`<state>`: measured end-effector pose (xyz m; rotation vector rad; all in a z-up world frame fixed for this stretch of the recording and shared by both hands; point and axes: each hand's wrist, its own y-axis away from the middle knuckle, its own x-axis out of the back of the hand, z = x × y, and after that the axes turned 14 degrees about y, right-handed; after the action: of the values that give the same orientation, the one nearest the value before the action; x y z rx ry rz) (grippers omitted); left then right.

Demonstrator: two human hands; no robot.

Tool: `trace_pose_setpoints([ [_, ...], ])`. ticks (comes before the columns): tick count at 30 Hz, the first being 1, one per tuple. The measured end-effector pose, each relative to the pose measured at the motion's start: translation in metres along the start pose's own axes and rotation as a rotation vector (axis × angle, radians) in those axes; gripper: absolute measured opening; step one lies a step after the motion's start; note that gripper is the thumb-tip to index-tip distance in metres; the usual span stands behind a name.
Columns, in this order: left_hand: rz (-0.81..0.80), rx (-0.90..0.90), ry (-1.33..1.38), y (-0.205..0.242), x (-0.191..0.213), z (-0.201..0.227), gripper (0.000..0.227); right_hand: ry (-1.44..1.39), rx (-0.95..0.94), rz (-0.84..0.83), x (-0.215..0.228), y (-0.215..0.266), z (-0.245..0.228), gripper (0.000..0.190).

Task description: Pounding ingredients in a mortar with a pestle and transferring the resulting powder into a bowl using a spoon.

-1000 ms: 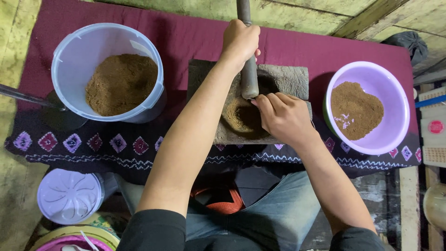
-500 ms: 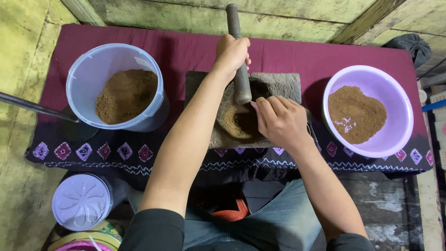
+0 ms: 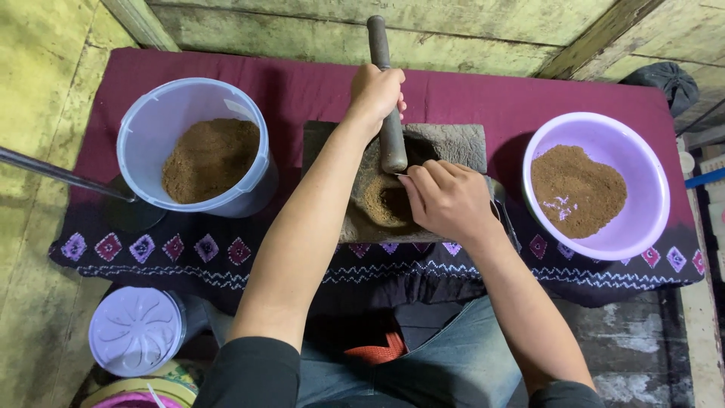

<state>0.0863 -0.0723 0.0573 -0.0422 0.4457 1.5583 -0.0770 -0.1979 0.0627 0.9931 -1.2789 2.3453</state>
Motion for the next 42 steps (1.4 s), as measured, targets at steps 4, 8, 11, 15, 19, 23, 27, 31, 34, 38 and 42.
trace_pose_setpoints([
  [4, -0.01, 0.01, 0.0, 0.003, 0.0, -0.001, 0.013, -0.002, -0.06, 0.058, 0.001, 0.005, 0.0, 0.02],
  [8, 0.062, -0.075, -0.004, -0.02, -0.003, -0.022, 0.024, 0.057, 0.041, 0.053, -0.01, 0.01, 0.01, 0.027],
  [11, 0.066, -0.086, 0.045, -0.029, 0.004, -0.022, 0.026, -0.009, 0.028, 0.001, -0.004, 0.006, 0.01, 0.027],
  [15, 0.082, -0.155, -0.067, -0.029, 0.03, 0.006, 0.026, -0.025, 0.034, -0.043, -0.009, 0.007, 0.009, 0.028],
  [19, 0.068, -0.17, -0.319, -0.002, 0.066, 0.047, 0.032, 0.077, -0.099, -0.077, -0.005, 0.005, 0.0, 0.034],
  [23, 0.136, -0.251, -0.697, -0.012, 0.109, 0.04, 0.04, 0.112, -0.1, -0.066, -0.005, 0.005, -0.002, 0.033],
  [27, 0.137, -0.174, -0.872, 0.006, 0.125, 0.032, 0.036, 0.094, -0.078, -0.049, -0.001, 0.001, -0.005, 0.034],
  [31, 0.139, -0.067, -0.843, 0.041, 0.119, 0.042, 0.027, 0.099, -0.078, -0.077, -0.002, 0.002, -0.006, 0.033],
  [34, 0.148, 0.019, -0.686, 0.044, 0.122, 0.041, 0.035, 0.092, -0.096, -0.086, -0.002, 0.001, -0.007, 0.032],
  [38, 0.22, -0.232, -1.031, -0.029, 0.153, -0.009, 0.025, 0.072, -0.132, -0.059, -0.003, 0.004, -0.001, 0.031],
  [42, 0.076, -0.057, -1.311, -0.036, 0.163, -0.024, 0.046, 0.121, -0.138, -0.011, -0.029, 0.016, 0.011, 0.029],
])
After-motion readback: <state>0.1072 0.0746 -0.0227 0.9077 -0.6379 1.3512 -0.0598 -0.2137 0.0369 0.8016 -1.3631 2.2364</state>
